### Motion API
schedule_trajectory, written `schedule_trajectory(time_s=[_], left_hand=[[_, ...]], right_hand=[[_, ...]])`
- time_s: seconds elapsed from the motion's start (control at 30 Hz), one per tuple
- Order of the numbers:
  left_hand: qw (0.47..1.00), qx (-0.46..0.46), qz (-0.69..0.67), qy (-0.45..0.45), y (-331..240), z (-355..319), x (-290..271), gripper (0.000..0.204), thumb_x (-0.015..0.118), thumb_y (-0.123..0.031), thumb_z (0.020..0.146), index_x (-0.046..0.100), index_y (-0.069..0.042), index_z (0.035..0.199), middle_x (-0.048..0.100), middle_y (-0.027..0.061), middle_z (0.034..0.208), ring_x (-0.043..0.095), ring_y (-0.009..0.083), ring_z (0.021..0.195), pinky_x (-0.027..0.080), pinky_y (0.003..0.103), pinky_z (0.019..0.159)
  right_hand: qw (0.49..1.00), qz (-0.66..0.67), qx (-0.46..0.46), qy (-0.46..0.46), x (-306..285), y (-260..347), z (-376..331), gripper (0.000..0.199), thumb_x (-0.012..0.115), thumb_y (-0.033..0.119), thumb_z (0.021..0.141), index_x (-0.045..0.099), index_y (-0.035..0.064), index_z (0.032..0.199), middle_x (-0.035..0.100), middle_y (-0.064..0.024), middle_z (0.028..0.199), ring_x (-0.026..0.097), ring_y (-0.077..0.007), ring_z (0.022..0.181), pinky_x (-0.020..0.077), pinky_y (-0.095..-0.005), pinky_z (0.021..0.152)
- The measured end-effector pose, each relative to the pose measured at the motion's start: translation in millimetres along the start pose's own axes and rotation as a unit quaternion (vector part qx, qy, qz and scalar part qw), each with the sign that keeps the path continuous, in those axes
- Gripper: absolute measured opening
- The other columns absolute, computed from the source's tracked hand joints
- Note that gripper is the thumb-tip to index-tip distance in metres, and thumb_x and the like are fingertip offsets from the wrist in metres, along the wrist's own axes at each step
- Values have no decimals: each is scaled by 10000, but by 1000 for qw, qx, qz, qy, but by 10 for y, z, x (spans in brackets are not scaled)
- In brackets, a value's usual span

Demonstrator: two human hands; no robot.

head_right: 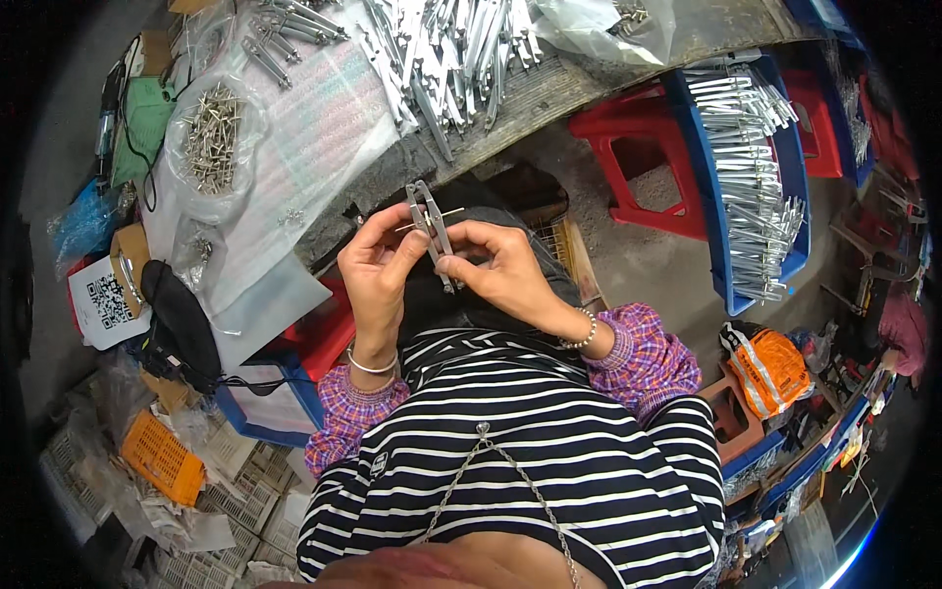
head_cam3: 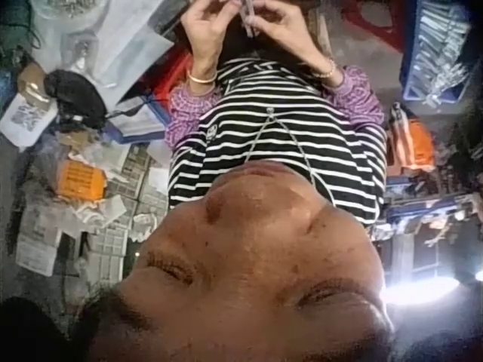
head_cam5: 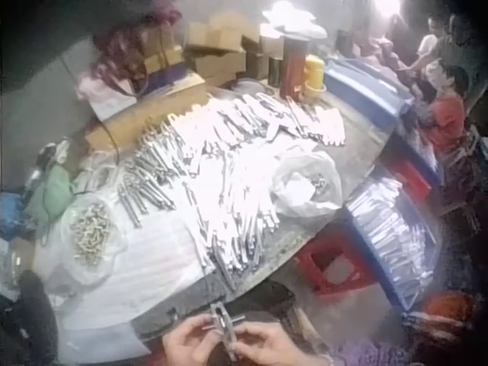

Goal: The recorder is assembling small metal hardware components by inserting pins into metal tracks.

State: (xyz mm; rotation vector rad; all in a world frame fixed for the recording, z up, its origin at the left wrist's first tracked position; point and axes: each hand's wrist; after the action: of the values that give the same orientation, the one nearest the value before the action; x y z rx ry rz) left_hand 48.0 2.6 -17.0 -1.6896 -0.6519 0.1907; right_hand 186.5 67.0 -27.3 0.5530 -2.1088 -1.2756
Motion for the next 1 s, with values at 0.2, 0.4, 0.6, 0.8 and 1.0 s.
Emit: schedule_trajectory(time_s=[0.2, 0.4, 0.6, 0.8, 1.0], left_hand=[[1000, -14, -5, -3, 1, 1, 4, 274, 652, 39, 792, 583, 68, 1056, 629, 65, 914, 589, 90, 789, 485, 211, 695], [1000, -5, 8, 1, -18, -5, 18, 256, 651, 58, 775, 595, 72, 1025, 634, 75, 900, 604, 108, 794, 494, 220, 709], [998, 18, 21, 52, -112, -58, -4, 222, 651, 76, 754, 610, 81, 972, 639, 86, 892, 611, 118, 786, 501, 224, 705], [998, 12, 34, 46, -181, -149, 47, 194, 661, 82, 740, 622, 85, 930, 649, 93, 856, 619, 123, 780, 505, 224, 698], [996, -48, -24, 72, -298, -209, 44, 207, 659, 95, 729, 622, 90, 932, 654, 103, 858, 627, 133, 767, 512, 228, 686]], right_hand=[[999, -31, -22, 4, -15, -4, 5, 190, 621, 8, 793, 615, -38, 977, 626, -47, 823, 598, -90, 737, 491, -228, 631], [994, -95, -58, 13, -58, 2, -8, 188, 633, 14, 783, 616, -42, 962, 600, -35, 804, 591, -89, 728, 480, -231, 586], [945, -214, -237, 70, -207, 35, 58, 221, 671, -7, 713, 624, -28, 928, 612, -102, 786, 618, -209, 696, 465, -265, 556], [945, -211, -250, -2, -112, 21, -4, 224, 647, -63, 671, 626, -17, 889, 622, -114, 798, 621, -251, 697, 484, -318, 605], [893, -299, -335, -33, -181, 133, 100, 256, 643, -81, 652, 628, 1, 894, 625, -129, 925, 619, -274, 898, 495, -333, 768]])
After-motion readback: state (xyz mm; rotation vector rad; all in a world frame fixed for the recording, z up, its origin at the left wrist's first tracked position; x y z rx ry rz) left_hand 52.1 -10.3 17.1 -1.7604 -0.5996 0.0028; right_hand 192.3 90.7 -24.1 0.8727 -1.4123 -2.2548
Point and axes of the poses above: each hand's wrist, its own z-axis towards the middle knuckle, its own x-axis out of the palm, y = z × x
